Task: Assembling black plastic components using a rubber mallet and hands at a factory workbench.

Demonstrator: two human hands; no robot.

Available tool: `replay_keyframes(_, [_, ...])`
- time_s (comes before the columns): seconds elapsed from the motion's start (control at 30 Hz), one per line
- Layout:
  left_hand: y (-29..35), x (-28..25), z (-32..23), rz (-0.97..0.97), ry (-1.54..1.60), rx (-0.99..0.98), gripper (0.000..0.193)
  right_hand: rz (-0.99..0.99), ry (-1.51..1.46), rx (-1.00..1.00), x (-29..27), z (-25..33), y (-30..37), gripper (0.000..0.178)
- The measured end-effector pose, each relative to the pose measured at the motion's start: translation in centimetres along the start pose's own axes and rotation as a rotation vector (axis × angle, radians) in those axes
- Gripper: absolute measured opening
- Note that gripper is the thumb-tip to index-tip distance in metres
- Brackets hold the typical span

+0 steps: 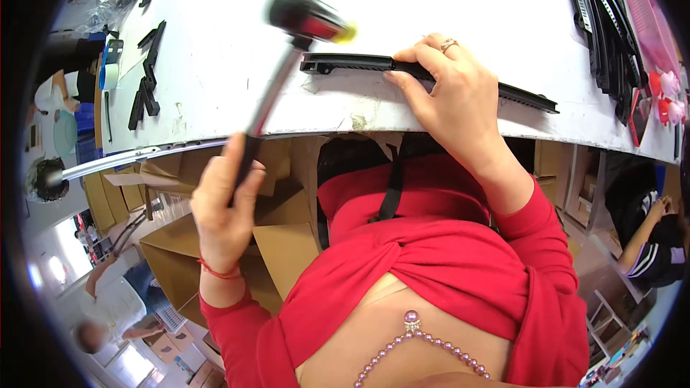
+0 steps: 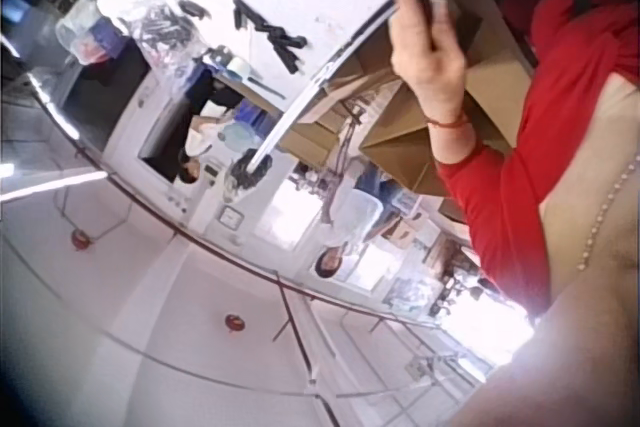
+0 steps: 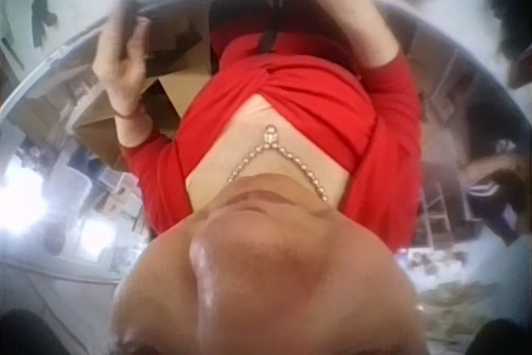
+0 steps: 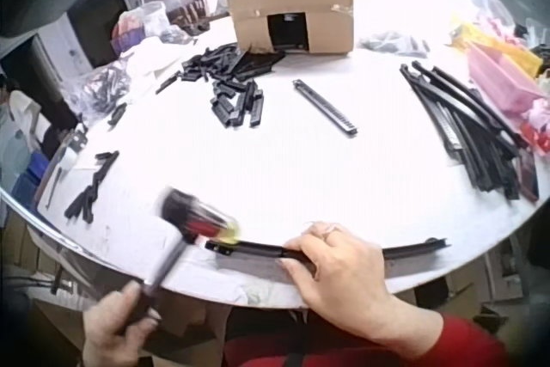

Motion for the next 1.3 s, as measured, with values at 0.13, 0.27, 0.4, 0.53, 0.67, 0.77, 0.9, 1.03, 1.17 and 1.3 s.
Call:
replay_keyframes(0.13, [-0.3,2.1,-0.9,0.09,-0.076,0.045,0.054,-0.02,0.003,-0.026,0.0,-0.1,0.1,0.018])
replay_keyframes(0.27, [-1.2,2.2,-1.3,0.217,-0.155,-0.056,0.053,-0.012,0.005,-0.018,0.0,-0.2,0.1,0.018])
replay_keyframes(0.4, [-1.0,1.0,-2.1,-0.108,-0.119,0.213,0.053,-0.003,0.014,0.0,0.1,0.0,0.1,0.015])
replay_keyframes(0.53, [-1.3,2.7,-1.2,0.173,-0.101,0.018,0.055,-0.002,0.008,-0.001,0.2,-0.1,0.0,0.014])
replay_keyframes(0.67, [0.4,0.5,-0.3,-0.168,-0.03,0.141,0.056,-0.004,0.027,-0.005,0.0,-0.2,0.1,0.014])
replay_keyframes(0.77, [-0.6,3.0,-1.1,0.209,-0.111,0.004,0.055,0.004,0.03,-0.032,-0.1,0.2,-0.1,0.014])
replay_keyframes(0.9, [-1.2,1.5,-1.4,-0.042,-0.193,0.224,0.052,0.005,0.015,0.009,0.2,-0.5,0.2,0.015])
replay_keyframes(1.03, [-1.2,2.6,-1.8,0.203,-0.177,0.116,0.053,-0.001,-0.011,-0.008,-0.1,0.0,0.0,0.017])
replay_keyframes(1.17, [-1.1,1.5,-1.2,-0.021,-0.183,0.209,0.054,0.004,-0.001,0.009,0.1,-0.3,0.0,0.017])
replay_keyframes(1.3, [-1.3,2.9,-1.8,0.167,-0.184,0.21,0.054,0.007,-0.014,-0.001,0.0,0.1,-0.1,0.017])
Point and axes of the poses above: each hand's wrist, its own y-axis away from the middle knuckle, its own x-axis out of the palm, z = x × y, the point moved 4 cm from there along -y, towards the middle knuckle, and after that the axes turned 12 degrees about y, right-handed, at the moved point
